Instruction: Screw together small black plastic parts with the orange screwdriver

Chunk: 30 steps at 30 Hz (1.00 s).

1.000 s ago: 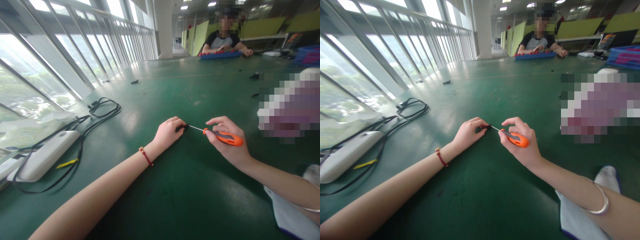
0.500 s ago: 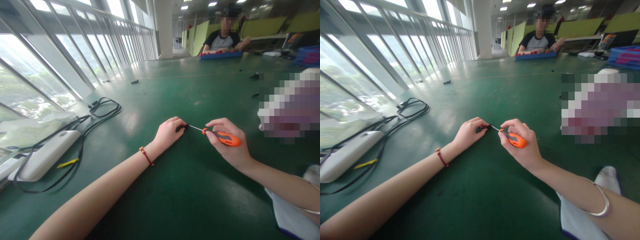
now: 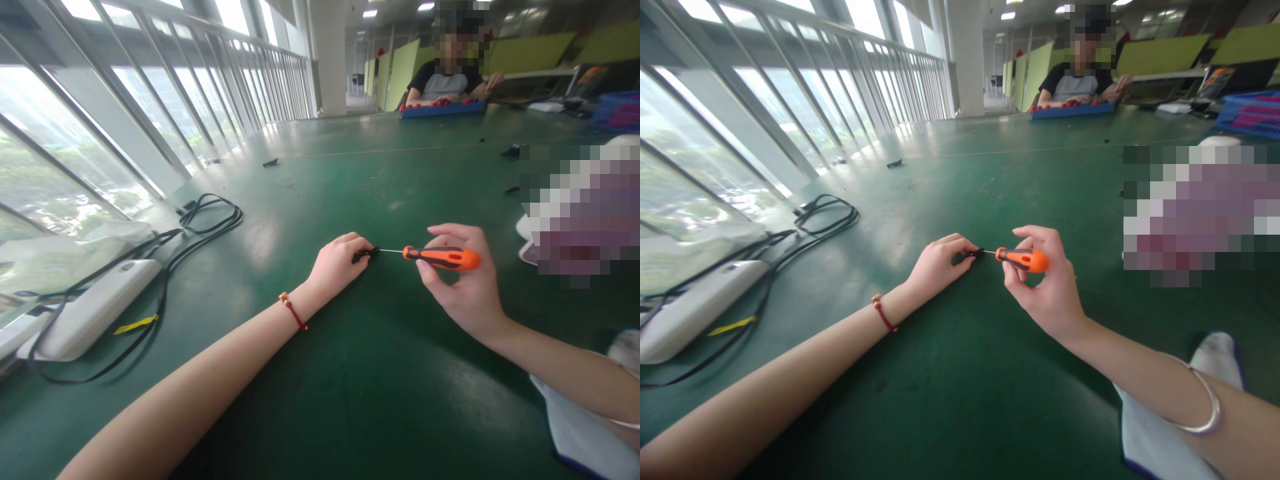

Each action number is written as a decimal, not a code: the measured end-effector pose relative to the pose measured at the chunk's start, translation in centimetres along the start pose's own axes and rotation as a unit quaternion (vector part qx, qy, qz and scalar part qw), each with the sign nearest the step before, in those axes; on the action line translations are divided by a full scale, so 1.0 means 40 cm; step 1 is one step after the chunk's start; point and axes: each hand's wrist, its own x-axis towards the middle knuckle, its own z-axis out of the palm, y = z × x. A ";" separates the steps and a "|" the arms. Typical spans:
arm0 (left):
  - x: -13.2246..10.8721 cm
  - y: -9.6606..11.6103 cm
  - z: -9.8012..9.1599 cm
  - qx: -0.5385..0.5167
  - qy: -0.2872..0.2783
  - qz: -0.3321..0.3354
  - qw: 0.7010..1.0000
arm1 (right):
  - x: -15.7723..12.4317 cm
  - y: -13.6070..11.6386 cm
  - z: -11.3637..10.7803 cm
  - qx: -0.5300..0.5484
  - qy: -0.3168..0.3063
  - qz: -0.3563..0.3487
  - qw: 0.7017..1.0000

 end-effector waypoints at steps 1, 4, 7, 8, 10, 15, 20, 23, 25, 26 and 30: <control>0.000 0.000 0.000 0.001 0.000 0.000 1.000 | 0.000 0.002 0.001 0.012 0.006 0.005 1.000; 0.000 0.000 0.000 0.002 -0.001 0.000 1.000 | -0.001 0.002 0.001 0.029 -0.045 0.049 0.997; 0.000 0.001 0.000 0.000 0.000 -0.002 1.000 | -0.004 -0.007 -0.002 0.008 -0.078 0.059 0.995; 0.000 0.001 0.000 -0.001 0.000 -0.001 1.000 | -0.003 -0.009 -0.002 0.002 -0.065 0.049 0.997; 0.000 0.001 0.000 -0.003 -0.002 0.000 1.000 | -0.002 -0.008 0.001 0.001 -0.021 0.022 1.000; -0.002 0.002 -0.001 0.000 -0.001 0.000 1.000 | 0.000 0.007 0.005 0.034 -0.007 0.022 0.999; -0.002 0.002 0.000 -0.002 0.000 -0.003 1.000 | -0.004 -0.006 -0.003 -0.014 -0.071 0.034 0.997; 0.000 0.002 0.000 -0.001 0.000 -0.001 1.000 | -0.003 -0.005 0.000 -0.013 -0.015 0.006 1.000; 0.001 0.002 -0.001 -0.001 0.000 -0.003 1.000 | 0.000 0.003 0.004 -0.003 0.026 -0.007 1.000; 0.001 0.002 -0.002 0.000 -0.001 -0.004 1.000 | 0.001 0.006 0.006 0.005 0.031 -0.006 0.999; 0.001 0.003 -0.003 0.000 -0.003 -0.004 1.000 | 0.000 0.003 0.002 0.014 -0.041 0.035 0.998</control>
